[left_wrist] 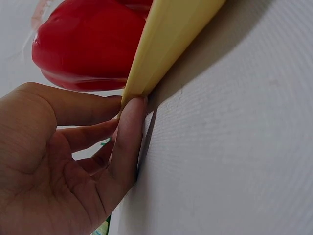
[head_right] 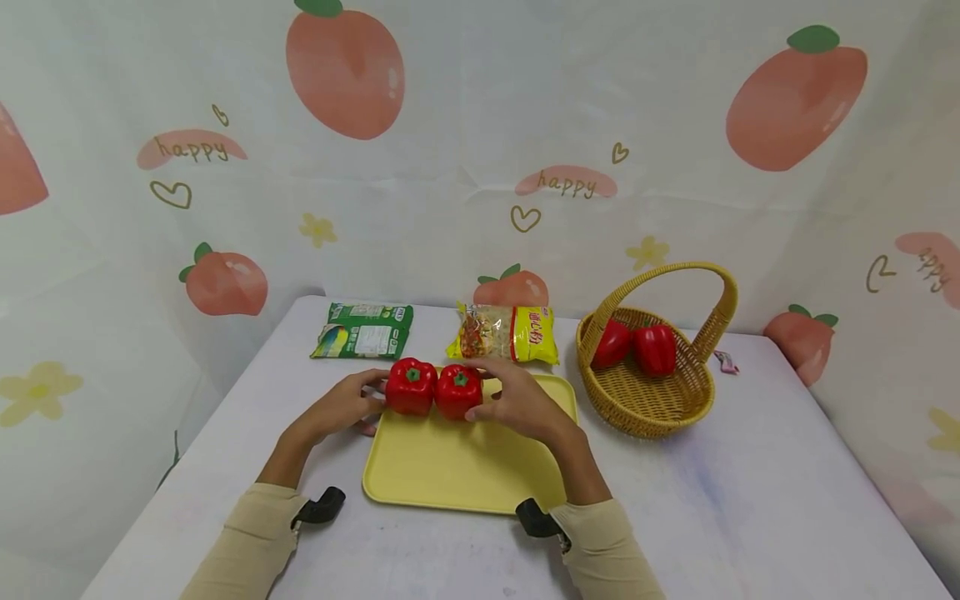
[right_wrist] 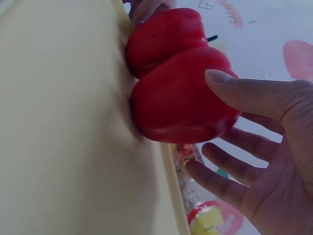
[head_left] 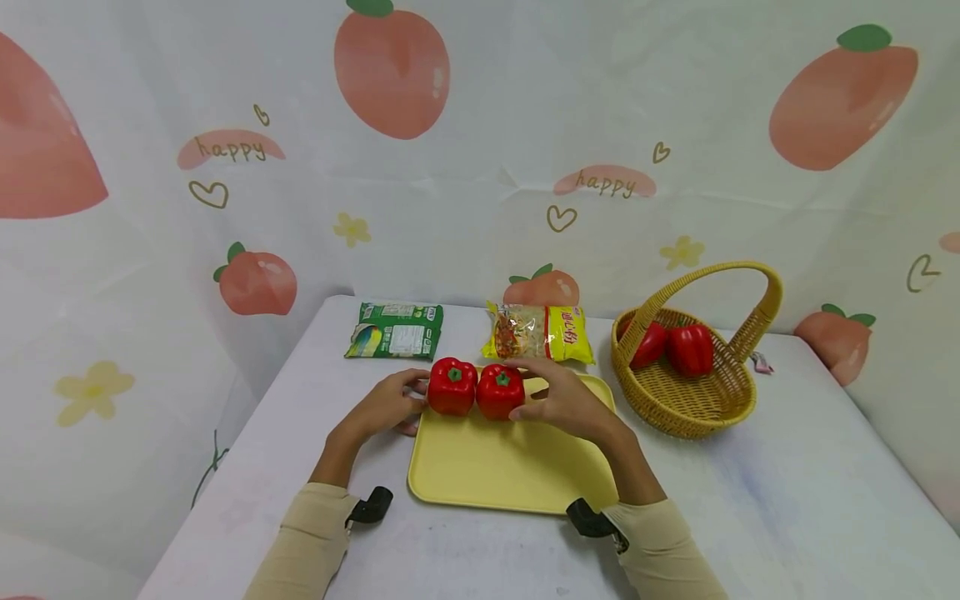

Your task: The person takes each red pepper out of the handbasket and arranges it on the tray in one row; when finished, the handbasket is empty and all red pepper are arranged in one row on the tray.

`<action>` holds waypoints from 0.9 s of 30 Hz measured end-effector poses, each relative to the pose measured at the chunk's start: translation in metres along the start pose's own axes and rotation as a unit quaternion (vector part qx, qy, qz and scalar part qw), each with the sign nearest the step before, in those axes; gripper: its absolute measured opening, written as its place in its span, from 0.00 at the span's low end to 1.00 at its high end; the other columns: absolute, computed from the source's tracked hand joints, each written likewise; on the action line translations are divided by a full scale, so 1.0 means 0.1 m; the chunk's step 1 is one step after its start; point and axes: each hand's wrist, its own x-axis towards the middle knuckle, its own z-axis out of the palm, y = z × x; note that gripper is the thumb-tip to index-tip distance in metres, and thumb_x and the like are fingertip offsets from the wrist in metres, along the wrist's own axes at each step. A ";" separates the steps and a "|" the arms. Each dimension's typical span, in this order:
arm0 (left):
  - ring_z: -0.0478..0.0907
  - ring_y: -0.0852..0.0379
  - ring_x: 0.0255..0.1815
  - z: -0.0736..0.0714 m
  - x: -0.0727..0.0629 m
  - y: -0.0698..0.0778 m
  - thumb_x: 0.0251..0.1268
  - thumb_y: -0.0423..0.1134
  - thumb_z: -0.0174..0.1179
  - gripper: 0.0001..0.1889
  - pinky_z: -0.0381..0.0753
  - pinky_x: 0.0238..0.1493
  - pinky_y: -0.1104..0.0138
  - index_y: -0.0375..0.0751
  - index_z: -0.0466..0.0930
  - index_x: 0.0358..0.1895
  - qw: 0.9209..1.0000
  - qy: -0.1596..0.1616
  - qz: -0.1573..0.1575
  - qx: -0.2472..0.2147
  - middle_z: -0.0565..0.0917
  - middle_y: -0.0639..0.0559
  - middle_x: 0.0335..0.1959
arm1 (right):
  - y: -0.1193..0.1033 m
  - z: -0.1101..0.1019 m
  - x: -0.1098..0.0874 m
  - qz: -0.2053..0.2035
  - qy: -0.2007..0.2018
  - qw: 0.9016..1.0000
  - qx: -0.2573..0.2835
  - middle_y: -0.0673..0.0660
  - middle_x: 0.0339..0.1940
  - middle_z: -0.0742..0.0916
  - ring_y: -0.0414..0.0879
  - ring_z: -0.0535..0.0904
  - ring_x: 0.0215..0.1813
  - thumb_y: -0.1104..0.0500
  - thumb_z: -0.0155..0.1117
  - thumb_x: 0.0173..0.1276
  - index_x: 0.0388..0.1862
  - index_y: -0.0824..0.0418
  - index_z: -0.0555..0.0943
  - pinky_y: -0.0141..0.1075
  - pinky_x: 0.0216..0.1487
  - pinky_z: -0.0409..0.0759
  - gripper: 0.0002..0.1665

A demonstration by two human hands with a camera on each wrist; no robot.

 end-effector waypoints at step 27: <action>0.84 0.50 0.46 0.01 0.02 -0.03 0.69 0.33 0.61 0.30 0.92 0.38 0.61 0.36 0.72 0.74 1.000 0.011 -0.005 -0.003 0.81 0.39 0.60 | 0.18 -0.94 -0.78 -0.047 0.178 0.965 -0.188 0.61 0.59 0.87 0.45 0.84 0.54 0.62 0.80 0.64 0.67 0.62 0.82 0.43 0.50 0.92 0.32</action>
